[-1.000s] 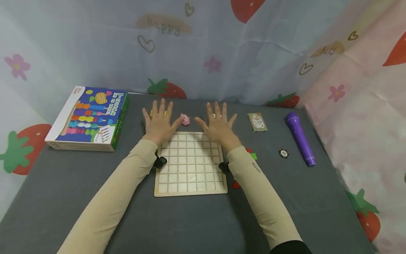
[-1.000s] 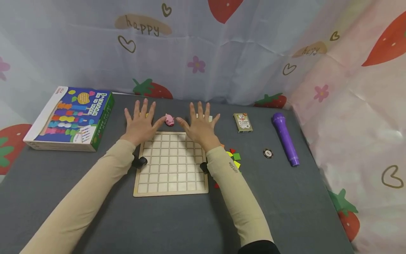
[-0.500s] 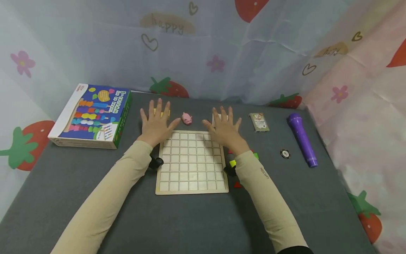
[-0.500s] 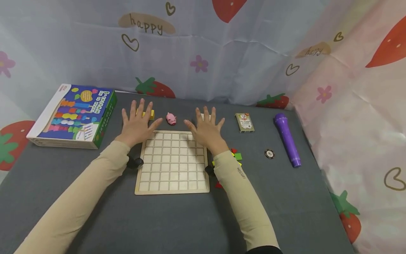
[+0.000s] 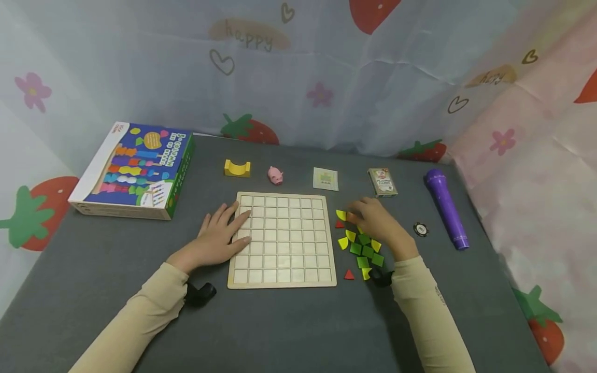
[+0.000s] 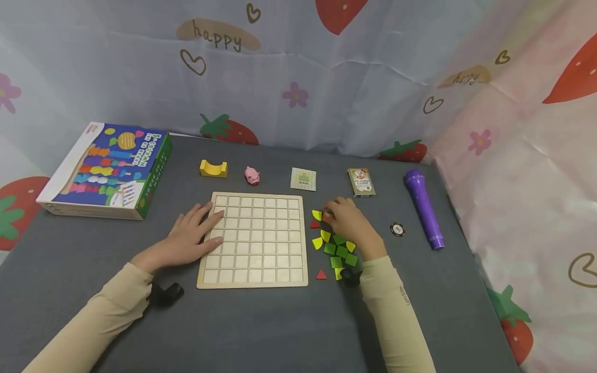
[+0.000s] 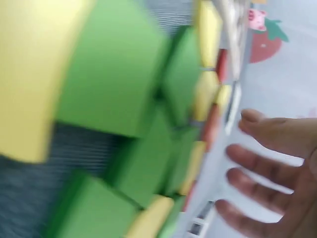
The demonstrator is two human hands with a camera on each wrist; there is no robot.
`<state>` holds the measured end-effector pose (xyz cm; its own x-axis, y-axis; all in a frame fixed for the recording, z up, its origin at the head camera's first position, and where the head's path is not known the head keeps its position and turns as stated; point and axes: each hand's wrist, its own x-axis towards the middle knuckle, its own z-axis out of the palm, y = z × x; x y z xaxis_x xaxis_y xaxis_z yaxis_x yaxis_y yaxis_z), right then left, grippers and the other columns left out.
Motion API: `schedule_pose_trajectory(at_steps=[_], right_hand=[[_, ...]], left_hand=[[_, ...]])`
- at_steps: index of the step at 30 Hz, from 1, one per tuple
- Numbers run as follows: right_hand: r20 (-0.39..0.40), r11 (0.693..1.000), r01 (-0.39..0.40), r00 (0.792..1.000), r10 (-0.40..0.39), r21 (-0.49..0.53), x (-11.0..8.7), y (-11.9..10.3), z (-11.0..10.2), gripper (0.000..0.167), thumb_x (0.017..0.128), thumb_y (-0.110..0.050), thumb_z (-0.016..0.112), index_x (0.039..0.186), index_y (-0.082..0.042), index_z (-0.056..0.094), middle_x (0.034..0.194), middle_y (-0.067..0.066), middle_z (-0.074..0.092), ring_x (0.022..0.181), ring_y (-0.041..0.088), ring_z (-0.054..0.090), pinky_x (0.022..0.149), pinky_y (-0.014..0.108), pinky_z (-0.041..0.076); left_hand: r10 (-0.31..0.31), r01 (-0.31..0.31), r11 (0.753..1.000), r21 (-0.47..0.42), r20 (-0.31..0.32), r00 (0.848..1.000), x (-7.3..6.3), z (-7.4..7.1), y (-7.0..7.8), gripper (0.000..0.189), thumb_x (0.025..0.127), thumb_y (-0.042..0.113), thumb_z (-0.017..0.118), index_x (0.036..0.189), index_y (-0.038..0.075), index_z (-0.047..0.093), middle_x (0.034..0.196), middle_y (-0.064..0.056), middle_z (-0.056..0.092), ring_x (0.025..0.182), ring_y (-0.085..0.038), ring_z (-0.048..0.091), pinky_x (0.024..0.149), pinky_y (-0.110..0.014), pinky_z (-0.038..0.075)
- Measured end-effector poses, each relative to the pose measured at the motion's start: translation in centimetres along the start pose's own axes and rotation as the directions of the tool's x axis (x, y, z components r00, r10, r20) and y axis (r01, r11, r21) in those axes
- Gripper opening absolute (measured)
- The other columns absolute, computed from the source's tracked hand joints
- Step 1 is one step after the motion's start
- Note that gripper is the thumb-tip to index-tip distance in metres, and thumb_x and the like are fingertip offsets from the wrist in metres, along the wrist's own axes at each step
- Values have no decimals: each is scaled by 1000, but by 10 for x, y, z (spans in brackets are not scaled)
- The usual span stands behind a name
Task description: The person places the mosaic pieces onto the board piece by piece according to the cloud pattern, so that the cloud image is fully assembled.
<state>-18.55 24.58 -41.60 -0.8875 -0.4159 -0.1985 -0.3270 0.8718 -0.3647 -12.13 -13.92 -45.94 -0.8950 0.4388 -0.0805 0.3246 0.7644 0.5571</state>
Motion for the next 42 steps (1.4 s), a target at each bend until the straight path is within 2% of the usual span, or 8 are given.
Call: schedule_pose_trajectory(at_steps=[5, 11, 18, 25, 30, 32, 36, 42], right_hand=[[-39, 994, 107, 993, -107, -7, 9, 2, 10, 29, 96, -10, 58, 124, -6, 62, 120, 13, 60, 115, 33, 51, 98, 49, 43], [9, 991, 135, 991, -135, -8, 22, -2, 11, 36, 91, 6, 54, 125, -5, 62, 122, 12, 60, 114, 30, 53, 99, 46, 44], [46, 997, 79, 996, -78, -23, 29, -8, 9, 38, 91, -6, 64, 129, -4, 59, 121, 13, 58, 109, 29, 55, 93, 44, 48], [55, 999, 51, 997, -50, -16, 28, -8, 11, 39, 92, -10, 64, 130, -7, 58, 116, 12, 57, 105, 28, 54, 90, 44, 48], [35, 999, 7, 999, -5, -52, 28, -12, 10, 33, 92, -18, 66, 124, -11, 62, 109, 8, 59, 108, 29, 51, 97, 64, 34], [21, 998, -12, 1000, 13, -66, 28, -17, 10, 31, 92, -23, 66, 121, -12, 63, 104, 6, 59, 108, 29, 49, 95, 66, 31], [22, 999, 10, 1000, -9, -40, 33, -34, 9, 23, 92, -25, 66, 108, -9, 63, 94, 7, 58, 95, 28, 53, 82, 50, 37], [39, 992, 126, 991, -127, 21, 48, -73, 12, 38, 92, -20, 66, 123, 0, 56, 112, 12, 62, 102, 25, 60, 87, 41, 51]], left_hand=[[19, -19, 1000, 17, 8, 1000, -2, 12, -12, 65, 100, 46, 43, 154, 16, 24, 160, -16, 6, 145, -42, 0, 109, -67, -4], [8, -9, 998, 54, 21, 1000, -4, 18, -20, 67, 99, 52, 40, 155, 22, 19, 162, -10, 2, 148, -34, -2, 112, -61, -6], [21, -20, 998, 57, -17, 1000, -10, 18, -17, 66, 99, 49, 44, 154, 19, 22, 161, -11, 6, 147, -36, 1, 112, -61, -4], [2, -3, 997, 75, 7, 1000, -10, 18, -19, 67, 99, 51, 41, 155, 23, 19, 162, -7, 2, 148, -32, -2, 113, -58, -6], [9, -8, 997, 75, -8, 1000, -9, 21, -19, 67, 99, 52, 41, 155, 22, 20, 162, -8, 3, 148, -32, 0, 113, -59, -5], [11, -10, 997, 79, -13, 1000, -9, 22, -20, 66, 99, 52, 41, 155, 23, 21, 162, -8, 4, 148, -32, 0, 113, -59, -5], [11, -10, 997, 81, -21, 1000, -9, 23, -21, 66, 99, 52, 41, 155, 23, 21, 162, -8, 5, 148, -32, 1, 113, -58, -4], [10, -7, 996, 85, -37, 999, -9, 24, -22, 66, 99, 52, 41, 154, 24, 21, 162, -7, 5, 148, -31, 1, 114, -58, -4]])
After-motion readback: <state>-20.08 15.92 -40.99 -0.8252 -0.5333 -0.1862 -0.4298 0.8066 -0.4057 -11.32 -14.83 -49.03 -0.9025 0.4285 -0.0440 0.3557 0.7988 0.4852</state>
